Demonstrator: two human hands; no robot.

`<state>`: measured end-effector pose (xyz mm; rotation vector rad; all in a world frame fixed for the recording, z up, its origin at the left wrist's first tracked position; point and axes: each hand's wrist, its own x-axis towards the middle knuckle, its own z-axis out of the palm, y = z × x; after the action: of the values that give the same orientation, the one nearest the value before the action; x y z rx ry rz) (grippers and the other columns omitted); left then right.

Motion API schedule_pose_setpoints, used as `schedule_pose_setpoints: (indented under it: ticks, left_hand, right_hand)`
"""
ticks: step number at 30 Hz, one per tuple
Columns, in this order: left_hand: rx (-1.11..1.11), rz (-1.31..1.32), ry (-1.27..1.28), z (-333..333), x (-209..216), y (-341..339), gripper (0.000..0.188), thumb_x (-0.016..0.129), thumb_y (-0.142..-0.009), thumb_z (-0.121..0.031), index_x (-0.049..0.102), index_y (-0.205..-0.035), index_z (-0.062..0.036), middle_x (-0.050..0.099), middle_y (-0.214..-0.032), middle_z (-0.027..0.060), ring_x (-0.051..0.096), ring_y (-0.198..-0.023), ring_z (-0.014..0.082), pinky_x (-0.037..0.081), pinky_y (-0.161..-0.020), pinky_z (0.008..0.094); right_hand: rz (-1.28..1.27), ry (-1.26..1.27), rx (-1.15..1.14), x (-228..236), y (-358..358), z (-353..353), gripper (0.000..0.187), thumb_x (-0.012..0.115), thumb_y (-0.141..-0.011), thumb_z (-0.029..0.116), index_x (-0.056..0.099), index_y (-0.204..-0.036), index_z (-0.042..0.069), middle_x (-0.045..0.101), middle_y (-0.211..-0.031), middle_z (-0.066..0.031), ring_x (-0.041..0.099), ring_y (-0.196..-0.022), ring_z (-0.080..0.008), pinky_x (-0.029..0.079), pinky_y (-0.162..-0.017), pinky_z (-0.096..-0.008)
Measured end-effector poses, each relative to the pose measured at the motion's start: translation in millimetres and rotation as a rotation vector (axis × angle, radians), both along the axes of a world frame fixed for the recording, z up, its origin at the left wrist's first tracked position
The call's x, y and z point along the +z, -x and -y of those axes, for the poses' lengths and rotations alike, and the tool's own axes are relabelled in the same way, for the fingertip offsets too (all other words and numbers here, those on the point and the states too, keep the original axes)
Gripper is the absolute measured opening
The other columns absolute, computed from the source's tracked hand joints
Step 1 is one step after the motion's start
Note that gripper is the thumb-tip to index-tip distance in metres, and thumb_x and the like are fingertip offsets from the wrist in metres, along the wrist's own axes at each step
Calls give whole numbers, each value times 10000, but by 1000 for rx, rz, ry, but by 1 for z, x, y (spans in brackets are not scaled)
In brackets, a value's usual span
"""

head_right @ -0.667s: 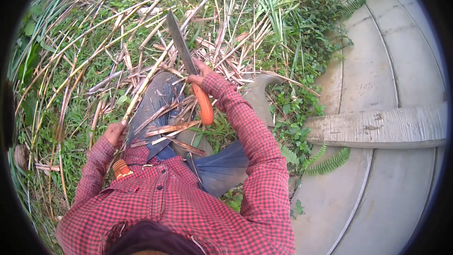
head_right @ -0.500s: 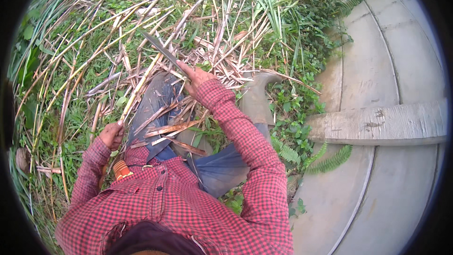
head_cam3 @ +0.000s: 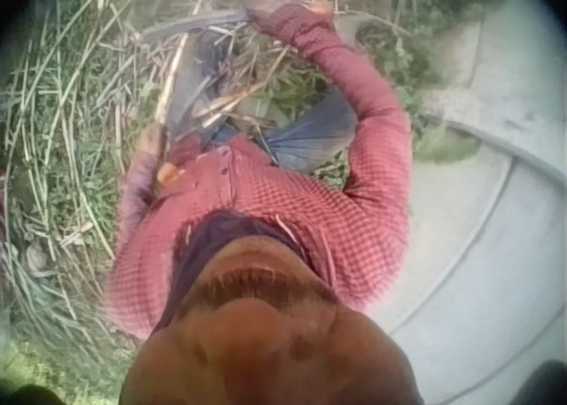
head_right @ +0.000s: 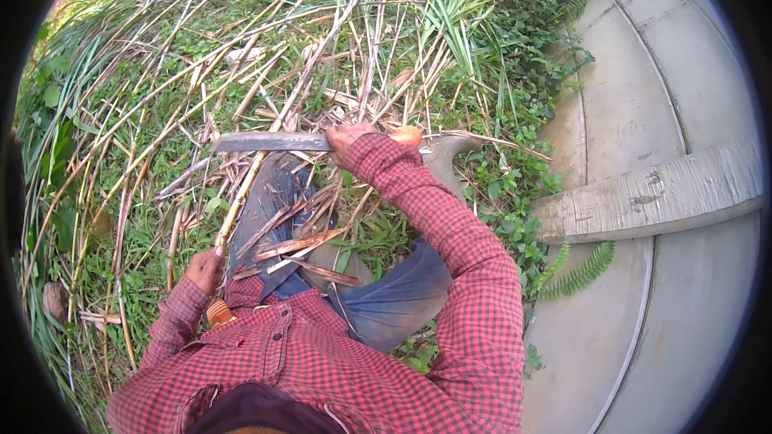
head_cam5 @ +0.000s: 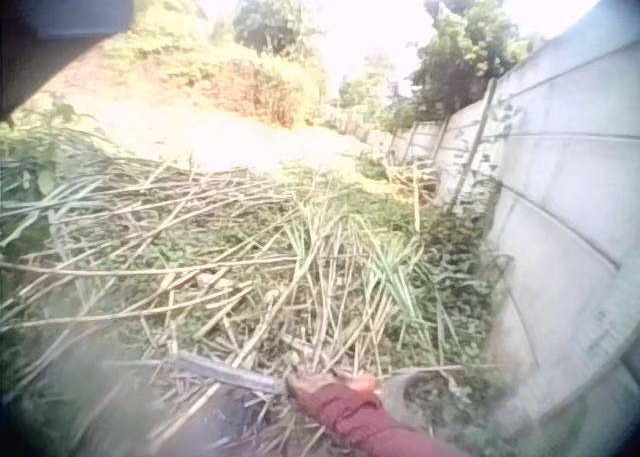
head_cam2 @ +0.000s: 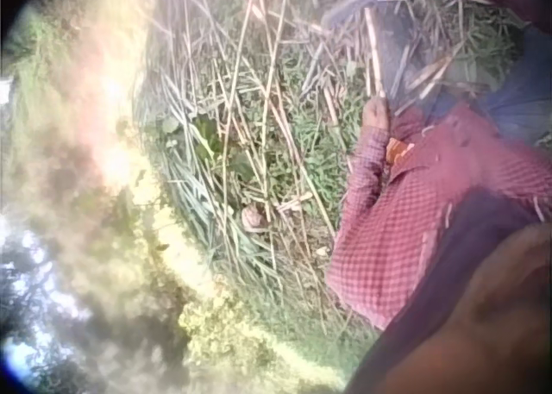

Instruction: The person sits on the ground and uses a large knife to strip the bark and sharpen the ends of long, thin sticks. They hold the sticks with one hand and use the knife to scrape and cut the wood, creating a pile of debris.

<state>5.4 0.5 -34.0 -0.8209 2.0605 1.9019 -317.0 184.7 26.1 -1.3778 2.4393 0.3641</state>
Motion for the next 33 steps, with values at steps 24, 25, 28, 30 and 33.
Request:
schedule_pose_setpoints:
  ticks: [24,25,28,30,33]
  left_hand:
    - [56,-18,804,74,35,22,439,424,-872,-353,530,-666,19,473,-521,53,461,-514,144,375,-498,319]
    - [45,9,838,78,42,25,449,414,-875,-359,521,-649,14,472,-520,54,459,-507,142,372,-491,316]
    - [56,36,695,93,47,22,461,401,-883,-362,491,-605,-5,457,-510,42,438,-480,129,350,-461,302]
    - [77,-12,475,105,43,19,444,395,-892,-354,467,-584,-42,408,-491,-5,374,-434,95,295,-415,262]
    - [126,17,311,109,62,13,414,399,-896,-337,450,-589,-63,367,-487,-39,325,-421,75,253,-397,237]
  right_hand:
    - [431,891,-710,-85,34,-36,626,686,-679,344,467,-1193,61,608,-871,-148,595,-753,-215,494,-680,-333]
    - [202,804,-730,-109,34,-45,635,680,-673,368,470,-1191,66,609,-913,-164,599,-795,-245,487,-723,-350]
    - [42,709,-863,-79,7,-36,532,631,-679,370,515,-1111,80,611,-896,-181,599,-823,-300,475,-755,-372]
    - [42,754,-724,-42,22,-32,467,625,-686,334,517,-1048,59,606,-846,-183,599,-773,-309,484,-722,-376]
    - [31,1018,-351,59,32,-6,328,607,-705,262,494,-908,31,586,-736,-163,592,-669,-312,495,-651,-380]
